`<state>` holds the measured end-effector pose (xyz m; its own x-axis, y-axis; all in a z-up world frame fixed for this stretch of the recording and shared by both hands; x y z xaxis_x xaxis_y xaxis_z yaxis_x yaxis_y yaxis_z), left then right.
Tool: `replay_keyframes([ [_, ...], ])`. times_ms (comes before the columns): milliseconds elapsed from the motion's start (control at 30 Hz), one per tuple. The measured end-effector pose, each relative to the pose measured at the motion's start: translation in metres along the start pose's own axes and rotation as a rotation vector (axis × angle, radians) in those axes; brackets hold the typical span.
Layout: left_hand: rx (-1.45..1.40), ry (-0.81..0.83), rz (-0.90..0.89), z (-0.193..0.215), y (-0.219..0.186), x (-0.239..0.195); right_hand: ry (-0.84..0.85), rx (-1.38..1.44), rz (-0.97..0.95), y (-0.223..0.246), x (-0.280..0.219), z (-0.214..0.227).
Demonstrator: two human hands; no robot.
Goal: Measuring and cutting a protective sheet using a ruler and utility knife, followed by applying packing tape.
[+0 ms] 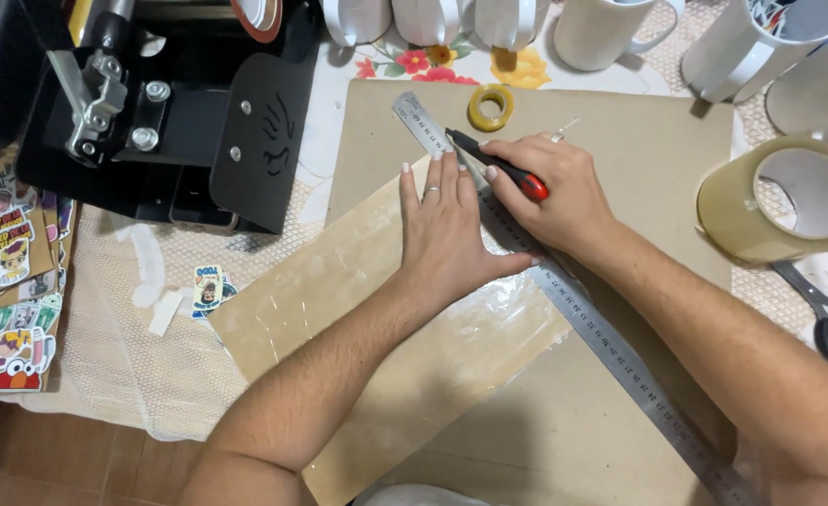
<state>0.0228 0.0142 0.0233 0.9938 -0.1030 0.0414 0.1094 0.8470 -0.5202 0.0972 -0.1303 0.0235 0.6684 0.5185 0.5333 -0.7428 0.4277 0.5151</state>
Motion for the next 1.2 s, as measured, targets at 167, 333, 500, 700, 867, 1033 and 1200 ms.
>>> replay_keyframes([
  [167,0.017,-0.005,-0.019,-0.003,0.002,0.0,0.038,-0.049,0.018,-0.001,-0.001,0.001],
  [333,-0.002,0.04,-0.001,0.005,-0.003,0.0,0.078,-0.072,0.009,0.005,0.002,0.008],
  [500,-0.005,0.056,0.009,0.008,-0.005,0.0,0.129,-0.077,-0.024,0.009,0.004,0.014],
  [700,-0.008,0.059,0.014,0.009,-0.006,0.0,0.17,-0.067,-0.045,0.014,0.004,0.024],
  [867,-0.008,0.056,0.013,0.013,-0.009,-0.003,0.201,-0.056,-0.06,0.012,-0.001,0.03],
  [1033,0.006,0.052,0.023,0.009,-0.008,-0.001,0.202,-0.046,-0.078,0.014,-0.006,0.034],
  [1200,0.022,0.07,0.04,0.008,-0.009,-0.001,0.211,-0.043,-0.104,0.015,-0.015,0.042],
])
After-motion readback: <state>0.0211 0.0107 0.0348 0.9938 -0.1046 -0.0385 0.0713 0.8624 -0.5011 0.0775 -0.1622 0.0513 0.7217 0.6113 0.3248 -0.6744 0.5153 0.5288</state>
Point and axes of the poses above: each hand's wrist, its own x-axis towards the middle knuckle, its own z-axis out of the back of the hand, y = z × x, the point moved 1 cm from there along x, towards the middle knuckle, and after that the axes turned 3 degrees about -x, right-handed, at the moved point
